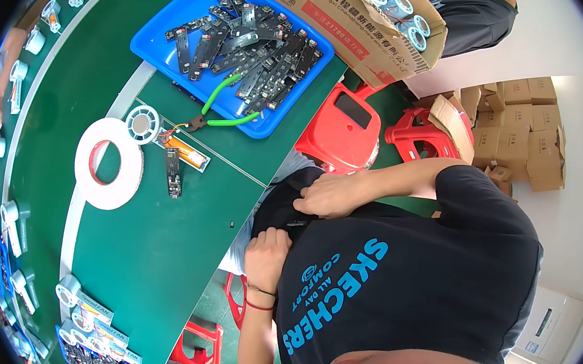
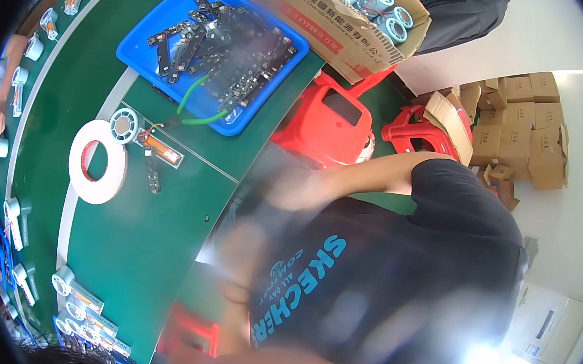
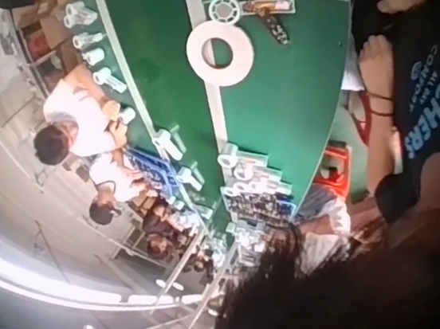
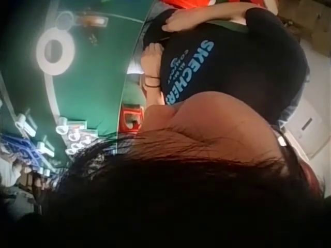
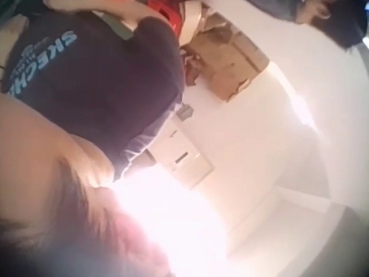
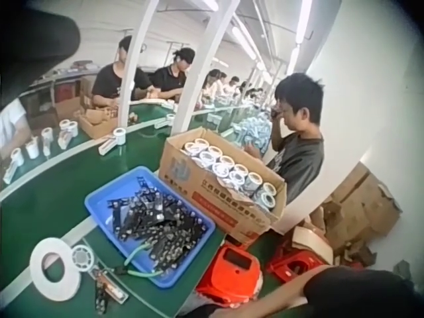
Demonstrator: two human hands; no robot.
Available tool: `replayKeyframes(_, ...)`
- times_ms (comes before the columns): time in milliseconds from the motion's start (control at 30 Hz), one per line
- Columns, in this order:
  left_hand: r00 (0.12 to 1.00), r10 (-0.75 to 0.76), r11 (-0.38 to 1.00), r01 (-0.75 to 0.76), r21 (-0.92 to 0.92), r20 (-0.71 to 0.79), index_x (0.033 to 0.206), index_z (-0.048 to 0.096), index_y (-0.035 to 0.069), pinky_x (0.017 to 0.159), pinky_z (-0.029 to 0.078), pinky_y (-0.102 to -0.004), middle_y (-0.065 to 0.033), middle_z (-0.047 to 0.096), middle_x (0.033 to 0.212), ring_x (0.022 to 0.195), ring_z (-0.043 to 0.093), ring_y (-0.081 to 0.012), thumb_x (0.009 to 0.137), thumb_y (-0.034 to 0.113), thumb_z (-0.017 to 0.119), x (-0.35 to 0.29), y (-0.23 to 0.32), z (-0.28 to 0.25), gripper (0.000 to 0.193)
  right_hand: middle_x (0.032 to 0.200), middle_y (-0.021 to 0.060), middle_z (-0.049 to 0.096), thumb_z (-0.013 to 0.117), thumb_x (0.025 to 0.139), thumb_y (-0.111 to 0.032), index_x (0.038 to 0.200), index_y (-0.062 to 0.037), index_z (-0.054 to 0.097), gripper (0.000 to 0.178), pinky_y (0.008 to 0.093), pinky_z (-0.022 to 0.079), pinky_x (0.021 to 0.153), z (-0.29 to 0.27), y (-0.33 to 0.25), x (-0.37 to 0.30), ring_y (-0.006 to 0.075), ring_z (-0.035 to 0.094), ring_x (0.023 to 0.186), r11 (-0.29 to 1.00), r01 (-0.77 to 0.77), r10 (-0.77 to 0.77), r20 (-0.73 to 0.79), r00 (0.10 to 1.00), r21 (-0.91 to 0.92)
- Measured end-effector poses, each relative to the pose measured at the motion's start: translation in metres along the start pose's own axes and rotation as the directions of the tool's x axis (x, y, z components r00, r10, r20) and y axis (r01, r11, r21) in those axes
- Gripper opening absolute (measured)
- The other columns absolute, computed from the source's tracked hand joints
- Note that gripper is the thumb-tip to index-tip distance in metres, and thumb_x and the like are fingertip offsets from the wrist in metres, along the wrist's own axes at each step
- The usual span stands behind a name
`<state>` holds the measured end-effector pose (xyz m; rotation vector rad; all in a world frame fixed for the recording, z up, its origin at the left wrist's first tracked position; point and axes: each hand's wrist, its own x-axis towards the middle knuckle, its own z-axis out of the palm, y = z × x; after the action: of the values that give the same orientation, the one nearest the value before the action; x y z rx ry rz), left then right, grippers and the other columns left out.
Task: Assembling small electronic components at a production line station.
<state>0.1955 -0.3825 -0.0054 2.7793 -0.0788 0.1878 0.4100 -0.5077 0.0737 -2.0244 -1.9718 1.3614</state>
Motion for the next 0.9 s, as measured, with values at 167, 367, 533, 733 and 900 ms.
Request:
replayKeyframes(167, 0.876, -0.454, 0.836, 0.354, -0.420, -0.165, 0.074, 0.049, 0.010, 0.056, 0.044, -0.0320, -0.0046, 0.054, 0.069, 0.062, 0.056, -0.0189, 0.095, 0.015, 0.057, -0.023, 0.007, 0.005, 0.023, 0.092, 0.0179, 0.064, 0.076, 0.079, -0.008, 0.108, 0.0003, 0.057, 0.035, 0.0434, 0.053, 0.071, 0.031, 0.051, -0.009, 0.0327, 0.067, 0.085, 0.947, 0.189, -0.143, -0.187, 0.972, 0.258)
replayKeyframes(367, -0.223, -0.947, -0.272, 0.170, -0.947, 0.232, 0.069, 0.047, 0.012, 0.045, 0.034, -0.0269, 0.0001, 0.047, 0.056, 0.044, 0.043, -0.0126, 0.101, 0.019, 0.048, -0.084, 0.022, -0.018, 0.033, 0.093, 0.0063, 0.065, 0.076, 0.078, 0.001, 0.120, 0.0008, 0.062, 0.044, 0.0308, 0.055, 0.073, 0.045, 0.120, -0.066, 0.0154, 0.064, 0.088, 0.154, -0.431, 0.311, 0.371, 0.875, 0.889)
replayKeyframes(533, -0.191, -0.981, -0.126, 0.467, -0.875, 0.040, 0.072, 0.048, 0.011, 0.040, 0.028, -0.0256, -0.0014, 0.045, 0.056, 0.038, 0.037, -0.0124, 0.100, 0.019, 0.047, -0.152, 0.071, 0.024, 0.030, 0.107, 0.0113, 0.071, 0.070, 0.087, -0.004, 0.111, 0.0009, 0.068, 0.024, 0.0381, 0.057, 0.082, 0.177, 0.202, -0.113, 0.0228, 0.069, 0.095, -0.111, -0.722, 0.070, 0.730, 0.679, 0.683)
replayKeyframes(733, 0.128, -0.524, 0.786, 0.453, -0.420, -0.842, 0.090, 0.066, 0.004, 0.037, 0.027, -0.0254, -0.0008, 0.049, 0.059, 0.039, 0.039, -0.0098, 0.099, 0.015, 0.050, -0.212, 0.145, 0.144, 0.022, 0.106, 0.0122, 0.071, 0.070, 0.087, -0.006, 0.110, 0.0002, 0.069, 0.023, 0.0384, 0.057, 0.082, 0.141, 0.158, -0.038, 0.0239, 0.069, 0.095, 0.164, -0.816, -0.034, 0.830, 0.557, 0.554)
replayKeyframes(900, 0.102, -0.856, 0.472, 0.554, -0.686, -0.507, 0.093, 0.067, 0.003, 0.037, 0.027, -0.0254, -0.0011, 0.050, 0.059, 0.039, 0.039, -0.0097, 0.099, 0.013, 0.049, -0.212, 0.159, 0.106, 0.021, 0.105, 0.0130, 0.071, 0.070, 0.087, -0.008, 0.109, -0.0003, 0.069, 0.023, 0.0386, 0.057, 0.082, 0.162, 0.188, -0.031, 0.0249, 0.069, 0.095, 0.322, -0.810, -0.029, 0.860, 0.509, 0.490)
